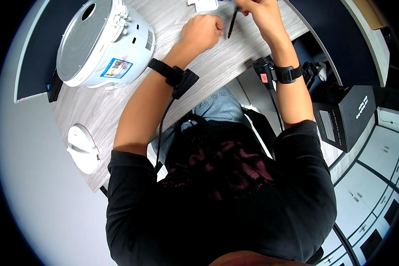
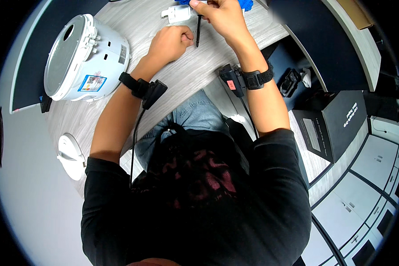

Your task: The person assembles a white appliance by attaching a top cover and securing it with screws using a screwdriver. They then wipe the exterior with a blue cloth.

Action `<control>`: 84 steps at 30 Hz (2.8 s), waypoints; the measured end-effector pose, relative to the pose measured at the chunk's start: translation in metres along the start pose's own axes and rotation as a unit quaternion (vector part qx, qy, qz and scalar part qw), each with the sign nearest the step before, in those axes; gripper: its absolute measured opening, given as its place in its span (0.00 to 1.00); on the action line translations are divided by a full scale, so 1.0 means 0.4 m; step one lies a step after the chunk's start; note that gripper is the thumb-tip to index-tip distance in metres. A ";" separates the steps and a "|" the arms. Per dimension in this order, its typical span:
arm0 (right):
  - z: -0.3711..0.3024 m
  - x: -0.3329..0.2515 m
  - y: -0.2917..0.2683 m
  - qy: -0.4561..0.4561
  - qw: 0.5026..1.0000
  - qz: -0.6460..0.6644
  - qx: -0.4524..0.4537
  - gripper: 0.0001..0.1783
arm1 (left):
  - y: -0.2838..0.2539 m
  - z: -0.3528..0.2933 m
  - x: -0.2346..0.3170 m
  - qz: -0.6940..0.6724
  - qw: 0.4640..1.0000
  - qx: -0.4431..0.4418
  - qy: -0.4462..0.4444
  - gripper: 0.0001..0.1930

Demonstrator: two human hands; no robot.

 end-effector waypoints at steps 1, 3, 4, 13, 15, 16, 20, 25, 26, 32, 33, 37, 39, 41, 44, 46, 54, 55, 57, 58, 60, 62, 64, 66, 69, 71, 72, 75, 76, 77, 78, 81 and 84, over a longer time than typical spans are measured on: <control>0.000 0.000 0.000 -0.001 1.000 -0.003 -0.001 0.03 | 0.003 0.003 -0.004 0.001 1.000 0.005 0.002 0.07; 0.002 -0.004 0.000 -0.003 1.000 -0.009 -0.004 0.03 | 0.005 0.006 -0.014 0.004 1.000 0.016 0.006 0.06; 0.003 -0.004 0.002 -0.006 1.000 -0.005 -0.008 0.03 | 0.002 -0.002 -0.017 -0.025 0.999 0.016 0.016 0.06; 0.018 -0.074 0.127 -0.007 0.999 0.011 -0.051 0.07 | -0.104 -0.224 -0.094 -0.238 0.964 0.103 0.054 0.06; 0.038 -0.089 0.168 -0.039 0.995 0.050 -0.081 0.08 | -0.128 -0.288 -0.102 -0.221 0.968 0.111 0.039 0.07; 0.047 -0.102 0.191 -0.056 0.991 0.069 -0.096 0.08 | -0.138 -0.320 -0.109 -0.230 0.963 0.132 0.049 0.07; 0.047 -0.177 0.303 -0.076 0.983 0.081 -0.148 0.08 | -0.139 -0.413 -0.165 -0.312 0.935 0.161 0.051 0.10; 0.050 -0.218 0.442 -0.086 0.960 0.119 -0.238 0.10 | -0.168 -0.490 -0.178 -0.298 0.931 0.207 0.031 0.12; 0.045 -0.227 0.460 -0.080 0.959 0.122 -0.242 0.10 | -0.178 -0.505 -0.173 -0.274 0.936 0.219 0.036 0.12; 0.048 -0.227 0.533 -0.086 0.951 0.128 -0.268 0.10 | -0.202 -0.562 -0.185 -0.238 0.936 0.256 0.045 0.13; 0.048 -0.227 0.541 -0.083 0.951 0.128 -0.268 0.10 | -0.202 -0.568 -0.187 -0.238 0.936 0.255 0.045 0.13; 0.045 -0.226 0.565 -0.068 0.949 0.119 -0.282 0.10 | -0.202 -0.586 -0.201 -0.254 0.930 0.261 0.051 0.13; 0.041 -0.231 0.579 -0.066 0.944 0.115 -0.302 0.11 | -0.204 -0.592 -0.209 -0.254 0.932 0.256 0.048 0.14; 0.036 -0.243 0.596 -0.071 0.936 0.114 -0.325 0.12 | -0.199 -0.592 -0.221 -0.303 0.922 0.236 0.055 0.14; 0.039 -0.259 0.620 -0.070 0.919 0.137 -0.363 0.12 | -0.198 -0.592 -0.225 -0.358 0.910 0.199 0.064 0.14; 0.048 -0.292 0.633 -0.091 0.914 0.117 -0.378 0.12 | -0.232 -0.605 -0.212 -0.333 0.915 0.213 0.085 0.14; 0.134 -0.519 0.692 -0.263 0.902 -0.002 -0.343 0.18 | -0.455 -0.673 -0.150 -0.082 0.923 0.367 0.076 0.16; 0.118 -0.549 0.695 -0.254 0.912 -0.029 -0.322 0.18 | -0.465 -0.673 -0.180 -0.112 0.930 0.348 0.034 0.18; 0.139 -0.558 0.710 -0.247 0.916 -0.034 -0.314 0.18 | -0.499 -0.681 -0.193 -0.075 0.922 0.378 0.048 0.16; 0.147 -0.566 0.715 -0.244 0.919 -0.038 -0.308 0.18 | -0.516 -0.677 -0.197 -0.057 0.917 0.392 0.057 0.16; 0.150 -0.586 0.714 -0.260 0.922 -0.075 -0.276 0.18 | -0.528 -0.657 -0.218 -0.081 0.914 0.393 0.055 0.16; 0.159 -0.583 0.713 -0.258 0.926 -0.092 -0.260 0.17 | -0.528 -0.640 -0.229 -0.098 0.915 0.389 0.053 0.15; 0.168 -0.569 0.723 -0.265 0.919 -0.091 -0.277 0.16 | -0.519 -0.637 -0.248 -0.116 0.914 0.386 0.044 0.15; 0.170 -0.559 0.728 -0.264 0.918 -0.090 -0.282 0.16 | -0.513 -0.636 -0.257 -0.120 0.915 0.383 0.030 0.15; 0.170 -0.550 0.727 -0.249 0.924 -0.088 -0.276 0.15 | -0.507 -0.635 -0.260 -0.112 0.919 0.379 0.008 0.15; 0.168 -0.550 0.727 -0.242 0.927 -0.091 -0.273 0.15 | -0.508 -0.633 -0.259 -0.115 0.919 0.376 0.007 0.15; 0.165 -0.551 0.727 -0.241 0.928 -0.091 -0.269 0.15 | -0.507 -0.634 -0.258 -0.116 0.918 0.378 0.011 0.15; 0.159 -0.556 0.727 -0.258 0.925 -0.083 -0.266 0.15 | -0.507 -0.634 -0.255 -0.114 0.918 0.379 0.024 0.15; 0.164 -0.554 0.729 -0.277 0.919 -0.073 -0.272 0.15 | -0.509 -0.633 -0.253 -0.109 0.920 0.375 0.030 0.15; 0.164 -0.558 0.729 -0.296 0.912 -0.064 -0.277 0.15 | -0.511 -0.630 -0.250 -0.105 0.922 0.372 0.036 0.14; 0.163 -0.558 0.733 -0.287 0.915 -0.076 -0.272 0.15 | -0.511 -0.633 -0.253 -0.100 0.923 0.370 0.037 0.15; 0.152 -0.563 0.737 -0.264 0.924 -0.105 -0.255 0.14 | -0.513 -0.636 -0.257 -0.105 0.924 0.364 0.044 0.16; 0.150 -0.564 0.735 -0.249 0.931 -0.112 -0.243 0.15 | -0.525 -0.636 -0.247 -0.130 0.916 0.376 0.052 0.17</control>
Point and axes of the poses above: each hand's wrist, its own z-axis towards the middle knuckle, its own y-axis out of the palm, x = y × z, the point moved 10 cm from there along z, towards the middle knuckle, and after that the axes turned 12 degrees about -x, right-handed, at the moved point
